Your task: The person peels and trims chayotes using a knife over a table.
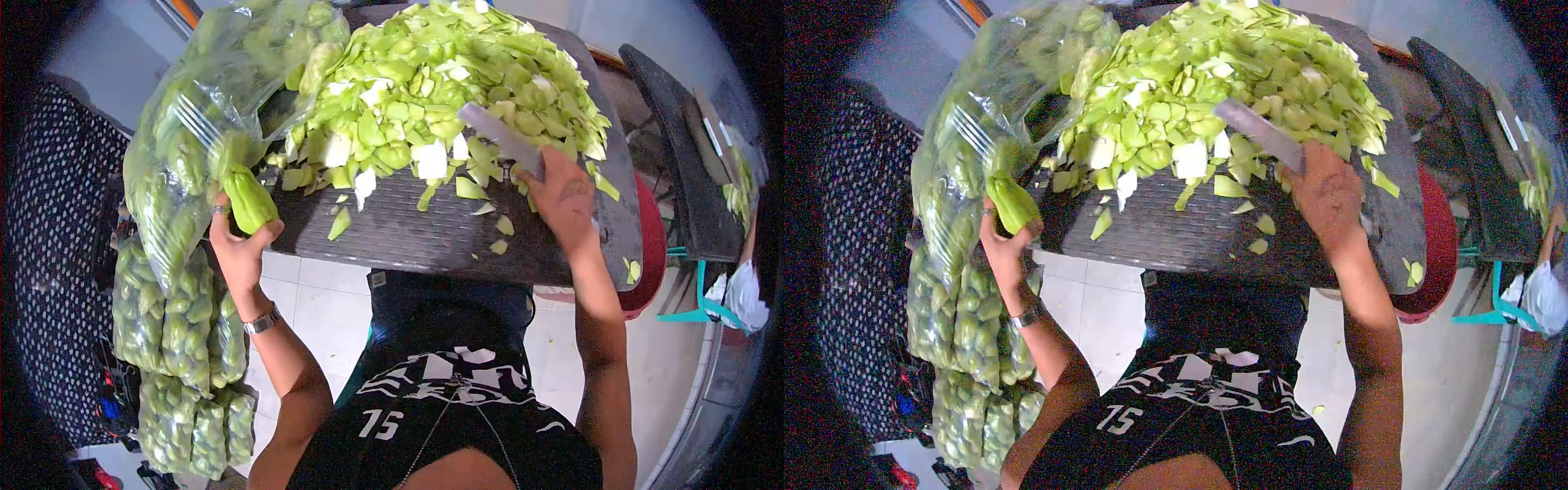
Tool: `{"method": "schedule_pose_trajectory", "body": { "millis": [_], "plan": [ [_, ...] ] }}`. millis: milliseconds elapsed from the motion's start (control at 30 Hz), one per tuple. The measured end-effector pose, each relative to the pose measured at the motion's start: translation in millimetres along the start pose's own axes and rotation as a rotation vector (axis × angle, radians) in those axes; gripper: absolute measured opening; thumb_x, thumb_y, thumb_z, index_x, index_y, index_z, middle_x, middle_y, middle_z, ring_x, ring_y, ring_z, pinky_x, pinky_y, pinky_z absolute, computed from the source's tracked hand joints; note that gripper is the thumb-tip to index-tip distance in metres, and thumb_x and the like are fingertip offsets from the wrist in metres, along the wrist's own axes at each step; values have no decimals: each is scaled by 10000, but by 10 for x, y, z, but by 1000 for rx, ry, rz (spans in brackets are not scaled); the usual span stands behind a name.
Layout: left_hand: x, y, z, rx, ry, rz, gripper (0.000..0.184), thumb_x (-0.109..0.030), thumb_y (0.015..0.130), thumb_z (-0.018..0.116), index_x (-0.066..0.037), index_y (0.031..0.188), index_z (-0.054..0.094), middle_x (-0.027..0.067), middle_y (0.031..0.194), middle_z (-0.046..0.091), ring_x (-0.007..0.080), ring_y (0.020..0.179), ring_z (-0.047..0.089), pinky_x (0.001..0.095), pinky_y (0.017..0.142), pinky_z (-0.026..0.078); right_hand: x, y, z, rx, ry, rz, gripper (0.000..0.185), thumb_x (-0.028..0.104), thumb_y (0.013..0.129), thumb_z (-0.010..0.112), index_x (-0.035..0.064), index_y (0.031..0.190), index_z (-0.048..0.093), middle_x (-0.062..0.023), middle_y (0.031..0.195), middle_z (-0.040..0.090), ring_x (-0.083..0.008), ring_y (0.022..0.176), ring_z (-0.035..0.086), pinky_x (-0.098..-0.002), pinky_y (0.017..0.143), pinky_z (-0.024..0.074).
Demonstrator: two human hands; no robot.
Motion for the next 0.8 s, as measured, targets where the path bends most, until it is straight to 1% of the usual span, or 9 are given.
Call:
{"method": "schedule_pose_trajectory", "body": {
  "millis": [100, 133, 233, 367, 400, 500, 600, 700, 800],
  "plan": [
    [-43, -136, 58, 10, -27, -52, 699, -37, 606, 802, 3, 1273, 596, 52, 1045, 666, 169, 933, 643, 304, 862, 522, 179, -187, -55, 313, 302, -63, 503, 415, 723, 883, 6, 894, 646, -223, 775, 648, -428, 776, 660, -448, 666, 496],
    [-47, -167, 104, 21, -40, -72, 697, -38, 603, 799, 1, 1269, 598, 52, 1045, 665, 169, 932, 642, 305, 864, 522, 283, -329, 15, 508, 267, -79, 544, 445, 697, 899, 5, 897, 649, -229, 803, 661, -436, 804, 667, -452, 688, 500],
    [-22, -219, 256, 104, -151, -64, 713, -30, 590, 778, -5, 1279, 599, 56, 1064, 663, 175, 936, 644, 313, 870, 524, 108, -542, 184, 570, 98, -60, 561, 535, 731, 840, 52, 962, 669, -206, 957, 702, -430, 904, 686, -513, 775, 543],
    [-97, -255, 486, 182, -359, -94, 797, -90, 557, 784, 20, 1317, 569, 100, 1130, 674, 198, 980, 656, 320, 874, 528, -513, -256, 39, 81, 3, 190, 574, 585, 784, 781, 45, 934, 656, -217, 963, 704, -432, 913, 691, -531, 803, 543],
    [-116, -258, 519, 211, -341, -102, 820, -126, 552, 794, 35, 1321, 557, 117, 1144, 679, 210, 998, 656, 322, 885, 524, -523, -225, 20, 61, 23, 206, 549, 563, 836, 749, 35, 926, 631, -212, 950, 706, -433, 894, 692, -524, 776, 547],
    [-152, -319, 653, 250, -449, -119, 815, -127, 552, 788, 39, 1317, 559, 117, 1141, 679, 214, 1000, 655, 332, 896, 521, 22, -304, 13, 384, 130, 124, 578, 590, 852, 726, 31, 948, 613, -223, 906, 702, -422, 876, 699, -508, 745, 554],
    [-136, -345, 783, 283, -446, -119, 829, -151, 541, 784, 42, 1315, 559, 124, 1138, 679, 224, 1006, 662, 345, 909, 523, 368, -396, 247, 342, 58, -107, 607, 584, 804, 777, 11, 962, 655, -236, 856, 690, -422, 852, 691, -497, 736, 524],
    [-263, -425, 988, 366, -531, -143, 844, -183, 558, 763, 56, 1338, 544, 152, 1146, 678, 244, 995, 668, 353, 927, 522, 246, -85, 331, -204, -60, -277, 696, 662, 769, 762, 1, 962, 664, -224, 838, 692, -426, 855, 687, -482, 741, 530],
    [-317, -573, 1297, 513, -761, -201, 825, -163, 600, 710, 46, 1372, 508, 190, 1178, 665, 274, 991, 678, 391, 920, 541, -170, 566, 397, 34, -43, 49, 681, 662, 810, 734, -2, 949, 681, -206, 805, 677, -412, 817, 674, -472, 728, 516]
  ]
}}
Point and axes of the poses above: each hand's wrist, its own y-axis towards the middle knuckle, its own z-axis out of the palm, x = y × z, the point moved 9 cm from there along y, towards the middle knuckle
